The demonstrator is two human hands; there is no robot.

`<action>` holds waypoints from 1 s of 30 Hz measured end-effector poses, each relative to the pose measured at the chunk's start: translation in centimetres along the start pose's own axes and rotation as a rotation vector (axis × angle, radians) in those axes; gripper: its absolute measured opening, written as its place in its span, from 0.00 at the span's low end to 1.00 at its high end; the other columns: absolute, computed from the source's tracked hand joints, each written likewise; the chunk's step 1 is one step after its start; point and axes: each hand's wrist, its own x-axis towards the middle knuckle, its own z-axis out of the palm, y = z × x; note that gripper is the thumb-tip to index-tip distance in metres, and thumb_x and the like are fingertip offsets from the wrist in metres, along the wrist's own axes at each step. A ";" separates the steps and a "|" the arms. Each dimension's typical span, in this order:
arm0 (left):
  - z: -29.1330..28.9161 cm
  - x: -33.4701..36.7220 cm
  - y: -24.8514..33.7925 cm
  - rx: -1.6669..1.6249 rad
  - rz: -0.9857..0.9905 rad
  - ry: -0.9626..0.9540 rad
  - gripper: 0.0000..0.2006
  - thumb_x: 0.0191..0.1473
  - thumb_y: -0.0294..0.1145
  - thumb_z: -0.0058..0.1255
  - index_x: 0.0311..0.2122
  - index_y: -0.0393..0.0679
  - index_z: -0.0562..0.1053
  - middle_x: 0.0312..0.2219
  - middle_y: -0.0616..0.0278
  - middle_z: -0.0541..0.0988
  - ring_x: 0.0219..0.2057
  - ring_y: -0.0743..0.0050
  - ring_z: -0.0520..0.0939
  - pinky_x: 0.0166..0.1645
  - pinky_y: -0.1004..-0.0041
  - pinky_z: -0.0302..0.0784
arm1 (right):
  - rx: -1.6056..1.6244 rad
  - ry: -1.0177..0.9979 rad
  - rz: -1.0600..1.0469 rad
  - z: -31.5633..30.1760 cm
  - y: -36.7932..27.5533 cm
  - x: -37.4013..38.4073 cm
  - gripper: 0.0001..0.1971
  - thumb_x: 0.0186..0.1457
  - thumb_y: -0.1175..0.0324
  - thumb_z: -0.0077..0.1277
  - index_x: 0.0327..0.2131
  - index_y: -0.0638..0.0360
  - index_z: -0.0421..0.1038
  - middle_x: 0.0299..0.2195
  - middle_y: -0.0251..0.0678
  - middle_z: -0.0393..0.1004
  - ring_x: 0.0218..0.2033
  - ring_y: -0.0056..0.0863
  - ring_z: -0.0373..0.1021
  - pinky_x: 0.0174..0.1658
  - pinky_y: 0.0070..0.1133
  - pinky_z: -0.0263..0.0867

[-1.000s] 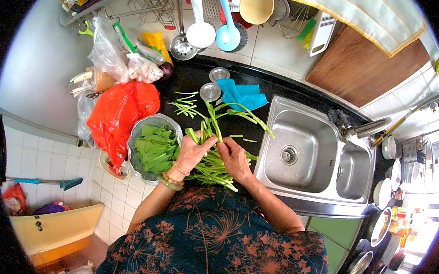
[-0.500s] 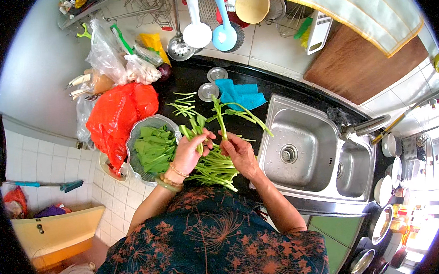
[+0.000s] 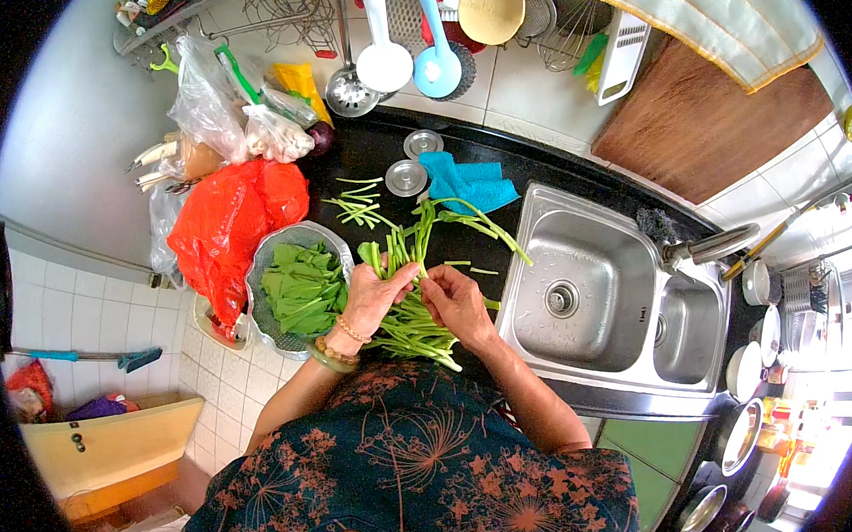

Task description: The person trims and peels leafy green vegetables by hand, placing the processed leaves into a metal colander and the stalks onto the counter.

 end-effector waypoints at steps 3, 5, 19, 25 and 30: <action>0.0 0.0 -0.3 -0.072 -0.058 0.009 0.08 0.53 0.33 0.59 0.30 0.40 0.75 0.18 0.70 0.74 0.16 0.86 0.69 0.20 0.83 0.62 | 0.231 -0.002 0.081 0.6 0.7 -0.1 0.06 0.62 0.65 0.48 0.36 0.56 0.67 0.24 0.25 0.67 0.19 0.11 0.59 0.20 0.12 0.55; 0.2 0.1 -1.0 -0.112 -0.090 0.033 0.08 0.53 0.33 0.59 0.30 0.41 0.74 0.19 0.69 0.75 0.17 0.85 0.70 0.21 0.82 0.62 | 0.331 0.021 0.108 1.1 1.0 -0.1 0.05 0.63 0.65 0.47 0.36 0.54 0.67 0.23 0.24 0.66 0.19 0.11 0.58 0.20 0.12 0.53; -3.0 2.0 -1.7 -0.572 -0.258 -0.018 0.11 0.54 0.36 0.59 0.38 0.41 0.73 0.33 0.62 0.80 0.34 0.74 0.82 0.30 0.77 0.71 | 0.374 0.046 0.044 -2.1 0.1 0.7 0.10 0.62 0.62 0.48 0.41 0.56 0.71 0.25 0.24 0.68 0.20 0.12 0.59 0.22 0.13 0.56; -3.9 4.9 -0.7 -0.232 -0.174 -0.015 0.11 0.54 0.33 0.58 0.40 0.41 0.73 0.33 0.61 0.81 0.33 0.73 0.82 0.29 0.78 0.70 | -0.543 0.206 -0.092 -8.5 2.9 4.8 0.11 0.57 0.69 0.50 0.41 0.65 0.74 0.25 0.39 0.76 0.23 0.26 0.71 0.27 0.23 0.66; -5.1 8.3 -0.5 0.030 -0.170 0.066 0.09 0.51 0.29 0.58 0.36 0.35 0.76 0.29 0.59 0.82 0.29 0.74 0.83 0.23 0.78 0.72 | -0.920 0.294 -0.169 -10.8 3.3 7.4 0.11 0.52 0.71 0.51 0.39 0.64 0.75 0.29 0.53 0.76 0.32 0.48 0.74 0.35 0.33 0.69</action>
